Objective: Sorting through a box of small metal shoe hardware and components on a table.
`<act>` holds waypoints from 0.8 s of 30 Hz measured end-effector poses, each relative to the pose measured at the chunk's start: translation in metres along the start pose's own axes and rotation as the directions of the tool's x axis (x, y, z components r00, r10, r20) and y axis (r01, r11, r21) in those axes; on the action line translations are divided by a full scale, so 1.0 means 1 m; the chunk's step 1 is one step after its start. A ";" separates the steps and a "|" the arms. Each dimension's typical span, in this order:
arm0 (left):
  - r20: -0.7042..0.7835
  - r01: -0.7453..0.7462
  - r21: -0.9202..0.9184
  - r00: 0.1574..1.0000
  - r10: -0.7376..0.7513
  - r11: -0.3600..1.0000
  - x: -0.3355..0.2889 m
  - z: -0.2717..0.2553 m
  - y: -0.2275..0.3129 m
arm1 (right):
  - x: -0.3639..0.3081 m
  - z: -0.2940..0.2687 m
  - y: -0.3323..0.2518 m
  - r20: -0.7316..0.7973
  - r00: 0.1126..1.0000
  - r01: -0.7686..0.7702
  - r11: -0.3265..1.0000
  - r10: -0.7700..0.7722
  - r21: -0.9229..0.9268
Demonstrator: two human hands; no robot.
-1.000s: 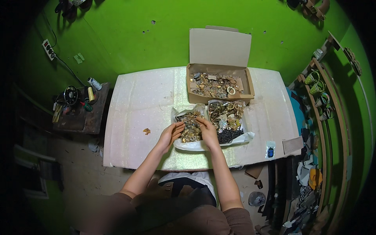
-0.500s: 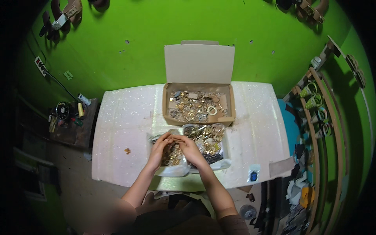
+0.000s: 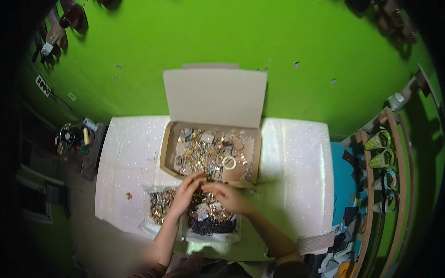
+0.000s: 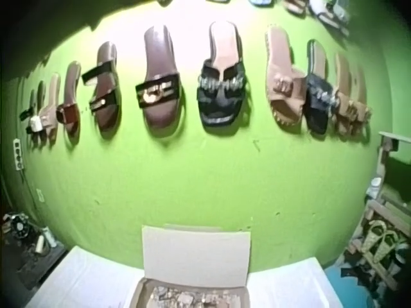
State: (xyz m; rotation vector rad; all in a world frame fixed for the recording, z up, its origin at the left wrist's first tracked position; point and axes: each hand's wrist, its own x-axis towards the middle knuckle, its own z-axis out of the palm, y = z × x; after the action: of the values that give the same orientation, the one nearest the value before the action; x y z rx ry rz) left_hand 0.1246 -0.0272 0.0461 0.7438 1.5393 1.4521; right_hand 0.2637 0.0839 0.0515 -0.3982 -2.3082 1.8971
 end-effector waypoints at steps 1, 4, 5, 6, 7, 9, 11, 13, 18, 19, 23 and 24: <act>-0.043 -0.015 0.024 0.999 0.016 1.000 0.006 0.000 -0.001 | 0.003 -0.011 -0.001 -0.019 0.999 -0.037 0.999 0.038 0.034; -0.159 -0.035 0.100 0.986 0.051 0.994 0.023 -0.020 0.004 | 0.031 -0.042 0.012 -0.013 1.000 0.013 0.999 -0.014 -0.051; -0.201 -0.025 0.107 0.978 0.047 0.994 0.030 -0.027 0.007 | 0.044 -0.049 0.016 -0.003 1.000 0.003 0.999 -0.003 -0.040; -0.241 -0.017 0.114 0.969 0.044 0.993 0.038 -0.035 0.009 | 0.057 -0.056 0.020 -0.032 0.997 0.061 0.983 -0.067 -0.173; -0.243 -0.024 0.091 0.969 0.045 0.996 0.046 -0.047 0.007 | 0.068 -0.060 0.022 -0.050 0.989 0.117 0.946 -0.138 -0.303; -0.259 -0.004 0.076 0.966 0.024 0.997 0.059 -0.067 0.008 | 0.091 -0.058 0.027 0.028 0.988 0.154 0.923 -0.154 -0.354; -0.263 -0.005 -0.008 0.965 0.003 1.000 0.074 -0.077 0.012 | 0.117 -0.051 0.041 0.163 0.987 0.068 0.893 0.006 -0.445; -0.273 -0.030 -0.105 0.962 0.001 0.994 0.086 -0.087 0.016 | 0.143 -0.034 0.052 0.192 0.981 0.101 0.834 0.007 -0.543; -0.240 -0.008 -0.211 0.970 -0.044 0.977 0.112 -0.104 0.019 | 0.183 0.003 0.074 0.249 0.918 0.373 0.460 -0.308 -0.806; -0.223 -0.015 -0.221 0.974 -0.035 0.975 0.114 -0.105 0.021 | 0.187 0.010 0.077 0.281 0.925 0.377 0.519 -0.255 -0.767; -0.166 -0.015 -0.270 0.986 -0.032 0.963 0.114 -0.105 0.021 | 0.202 0.026 0.088 0.363 0.890 0.456 0.540 -0.276 -0.707; -0.146 -0.002 -0.297 0.988 -0.044 0.955 0.113 -0.105 0.020 | 0.204 0.029 0.090 0.394 0.872 0.489 0.529 -0.290 -0.693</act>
State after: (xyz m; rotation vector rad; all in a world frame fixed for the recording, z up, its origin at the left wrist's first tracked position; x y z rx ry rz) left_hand -0.0214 0.0259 0.0384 0.4451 1.3907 1.7088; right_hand 0.0715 0.1296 -0.0559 0.3127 -2.9505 0.6599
